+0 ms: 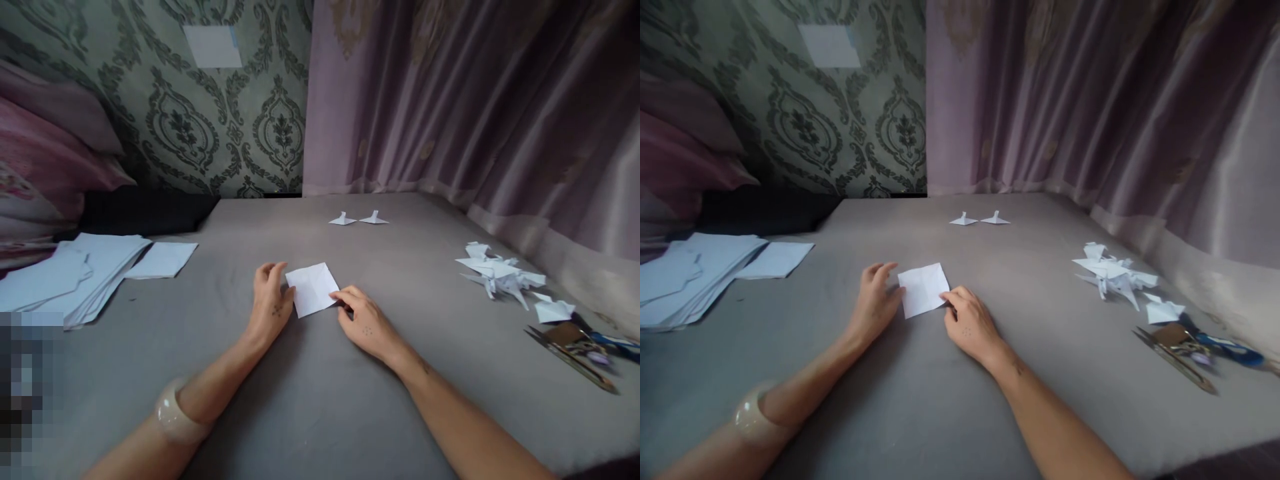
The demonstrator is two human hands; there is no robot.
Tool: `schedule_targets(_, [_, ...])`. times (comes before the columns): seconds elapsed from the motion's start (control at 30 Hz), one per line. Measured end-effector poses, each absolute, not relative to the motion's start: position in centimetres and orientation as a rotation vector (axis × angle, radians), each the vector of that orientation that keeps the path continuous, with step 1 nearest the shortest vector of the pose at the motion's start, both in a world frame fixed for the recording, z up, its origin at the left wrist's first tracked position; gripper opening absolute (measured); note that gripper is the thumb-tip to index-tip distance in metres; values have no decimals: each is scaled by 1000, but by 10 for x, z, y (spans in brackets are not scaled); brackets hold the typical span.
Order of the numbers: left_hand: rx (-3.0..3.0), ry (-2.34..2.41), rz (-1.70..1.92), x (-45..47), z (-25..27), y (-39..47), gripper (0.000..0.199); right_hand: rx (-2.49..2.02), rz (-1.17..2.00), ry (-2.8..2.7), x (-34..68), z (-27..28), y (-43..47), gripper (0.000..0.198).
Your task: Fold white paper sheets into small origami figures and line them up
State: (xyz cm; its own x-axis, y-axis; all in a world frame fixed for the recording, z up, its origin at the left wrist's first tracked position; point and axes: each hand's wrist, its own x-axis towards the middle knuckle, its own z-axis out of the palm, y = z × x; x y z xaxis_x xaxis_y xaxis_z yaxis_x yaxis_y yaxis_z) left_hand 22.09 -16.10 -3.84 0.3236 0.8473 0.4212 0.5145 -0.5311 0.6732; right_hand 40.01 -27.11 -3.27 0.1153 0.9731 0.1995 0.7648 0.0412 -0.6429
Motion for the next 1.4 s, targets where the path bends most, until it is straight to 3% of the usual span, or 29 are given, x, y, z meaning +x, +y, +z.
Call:
schedule_targets(0.1, [2550, 1000, 1014, 224, -29, -171, 23, -1730, 453, -1666, 402, -36, -270, 35])
schedule_targets(0.2, [2737, 703, 736, 230, -25, -185, 23, -1709, 493, -1623, 403, -36, -269, 34])
schedule_targets(0.4, [2888, 723, 601, 233, -24, -196, 16, -1681, 582, -1545, 405, -33, -268, 30])
schedule_targets(0.73, [3014, 617, 620, 233, -25, -194, 26, -1678, 644, -1477, 408, -33, -266, 27])
schedule_targets(1.03, [2982, 744, 436, 230, -18, -207, 27, -1857, 347, -1748, 403, -26, -284, 23])
schedule_targets(1.4, [2825, 1038, 373, 247, -10, -206, 29, -1899, 397, -1678, 407, -26, -281, 18])
